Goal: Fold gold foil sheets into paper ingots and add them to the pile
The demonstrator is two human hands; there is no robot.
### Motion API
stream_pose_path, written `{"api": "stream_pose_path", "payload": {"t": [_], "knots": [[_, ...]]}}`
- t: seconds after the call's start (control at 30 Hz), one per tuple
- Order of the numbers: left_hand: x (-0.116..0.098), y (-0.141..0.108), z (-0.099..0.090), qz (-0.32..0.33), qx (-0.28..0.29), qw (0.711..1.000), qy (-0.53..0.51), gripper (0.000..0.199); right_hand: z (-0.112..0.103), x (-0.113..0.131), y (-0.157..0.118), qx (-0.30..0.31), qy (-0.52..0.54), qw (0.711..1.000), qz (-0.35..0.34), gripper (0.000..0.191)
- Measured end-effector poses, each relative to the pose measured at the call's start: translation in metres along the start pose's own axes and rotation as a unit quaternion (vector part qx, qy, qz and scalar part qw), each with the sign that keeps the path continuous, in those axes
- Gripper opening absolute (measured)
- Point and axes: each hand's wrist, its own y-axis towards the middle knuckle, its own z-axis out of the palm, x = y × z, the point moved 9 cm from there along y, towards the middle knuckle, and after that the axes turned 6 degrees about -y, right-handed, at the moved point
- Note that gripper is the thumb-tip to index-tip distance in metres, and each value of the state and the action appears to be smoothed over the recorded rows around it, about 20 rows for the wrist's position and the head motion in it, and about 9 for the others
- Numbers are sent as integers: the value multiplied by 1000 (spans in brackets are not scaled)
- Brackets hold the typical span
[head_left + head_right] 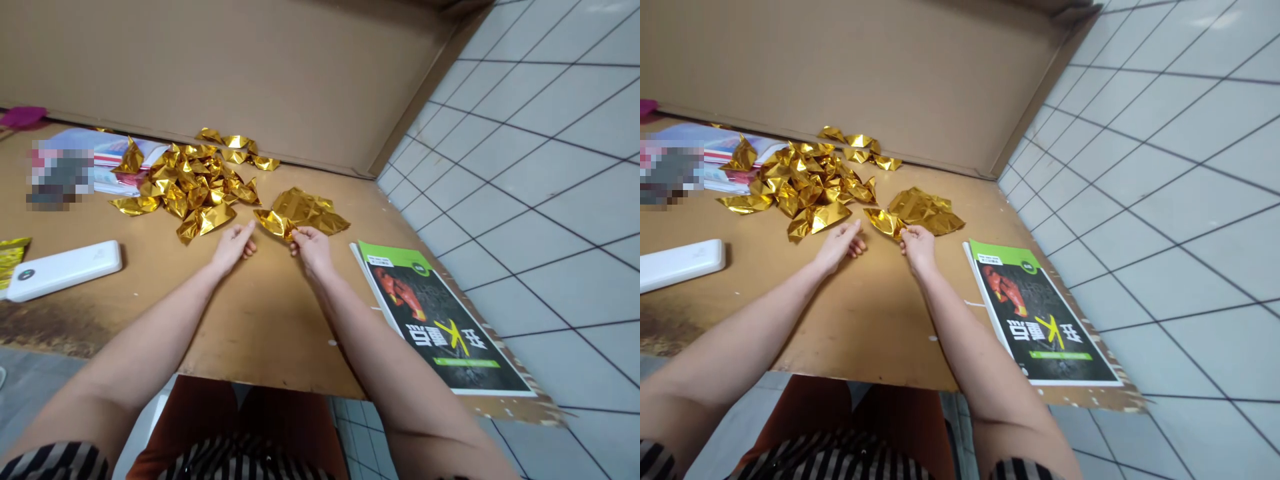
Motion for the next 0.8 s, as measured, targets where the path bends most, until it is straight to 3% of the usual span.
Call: {"api": "stream_pose_path", "payload": {"t": [0.13, 0.23, 0.3, 0.37, 0.47, 0.53, 0.63, 0.7, 0.8], "knots": [[3, 2, -1, -17, -9, 1000, -24, 31, 32, 27, 31, -17, -5, 1000, -2, 16], [4, 3, -1, -26, -10, 999, -32, 30, 72, 50, 48, 20, 1, 999, -44, 6], [4, 5, -2, -26, -12, 999, -38, 31, 96, 59, 54, 52, -40, 995, -82, 18], [5, 6, -2, -22, -11, 999, -45, 32, 106, 57, 56, 62, -132, 984, -104, 29], [7, 9, -1, -20, -3, 999, -49, 31, 90, 53, 59, 26, -295, 942, -158, 30], [9, 9, 0, -23, -1, 998, -51, 30, 65, 50, 62, -9, -384, 904, -185, 32], [10, 9, 0, -28, -4, 998, -50, 29, 24, 40, 68, -33, -480, 860, -168, 41], [9, 8, 0, -30, -3, 999, -45, 29, 6, 36, 68, -26, -526, 833, -168, 44], [7, 6, 1, -31, -2, 999, -38, 30, -1, 25, 64, 26, -596, 789, -148, 46]]}}
